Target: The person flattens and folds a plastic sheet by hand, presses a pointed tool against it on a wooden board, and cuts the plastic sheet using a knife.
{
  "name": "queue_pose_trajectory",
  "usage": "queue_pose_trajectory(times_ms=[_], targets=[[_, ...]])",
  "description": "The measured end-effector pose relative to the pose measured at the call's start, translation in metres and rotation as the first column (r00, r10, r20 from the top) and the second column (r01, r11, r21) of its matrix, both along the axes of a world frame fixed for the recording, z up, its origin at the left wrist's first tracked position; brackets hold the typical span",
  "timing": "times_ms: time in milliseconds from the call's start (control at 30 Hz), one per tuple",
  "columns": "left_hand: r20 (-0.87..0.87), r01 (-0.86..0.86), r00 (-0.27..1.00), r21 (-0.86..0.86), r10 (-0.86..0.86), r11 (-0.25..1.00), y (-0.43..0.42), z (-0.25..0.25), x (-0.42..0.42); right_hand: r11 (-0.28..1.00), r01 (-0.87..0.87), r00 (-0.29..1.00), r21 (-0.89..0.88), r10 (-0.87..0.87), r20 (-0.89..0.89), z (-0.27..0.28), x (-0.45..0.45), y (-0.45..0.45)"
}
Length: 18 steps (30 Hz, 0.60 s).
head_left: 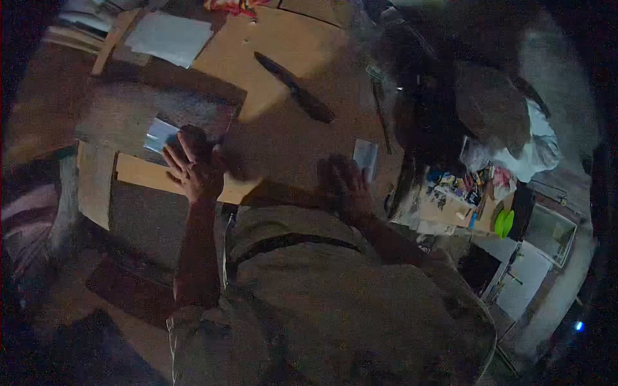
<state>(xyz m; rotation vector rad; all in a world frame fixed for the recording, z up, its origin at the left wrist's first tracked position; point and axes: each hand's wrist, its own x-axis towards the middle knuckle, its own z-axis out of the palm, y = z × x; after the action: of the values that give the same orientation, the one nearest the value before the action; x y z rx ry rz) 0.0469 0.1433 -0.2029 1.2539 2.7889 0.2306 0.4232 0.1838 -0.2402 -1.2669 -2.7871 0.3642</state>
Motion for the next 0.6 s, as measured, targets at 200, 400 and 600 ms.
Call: queue_pose_trajectory(times_ms=[200, 400, 600], targets=[[-0.009, -0.014, 1.000, -0.065, 0.013, 0.998, -0.001, -0.008, -0.002, 0.881, 0.340, 0.900, 0.329, -0.406, 0.157, 0.011, 0.060, 0.053], [0.004, -0.005, 1.000, 0.009, 0.005, 1.000, 0.000, -0.005, -0.003, 0.812, 0.550, 0.739, 0.193, -0.582, 0.341, -0.009, 0.153, 0.100], [0.013, -0.089, 0.996, 0.043, 0.089, 0.995, -0.001, -0.006, -0.004, 0.637, 0.771, 0.552, 0.002, -0.670, 0.497, 0.018, 0.121, 0.115]])
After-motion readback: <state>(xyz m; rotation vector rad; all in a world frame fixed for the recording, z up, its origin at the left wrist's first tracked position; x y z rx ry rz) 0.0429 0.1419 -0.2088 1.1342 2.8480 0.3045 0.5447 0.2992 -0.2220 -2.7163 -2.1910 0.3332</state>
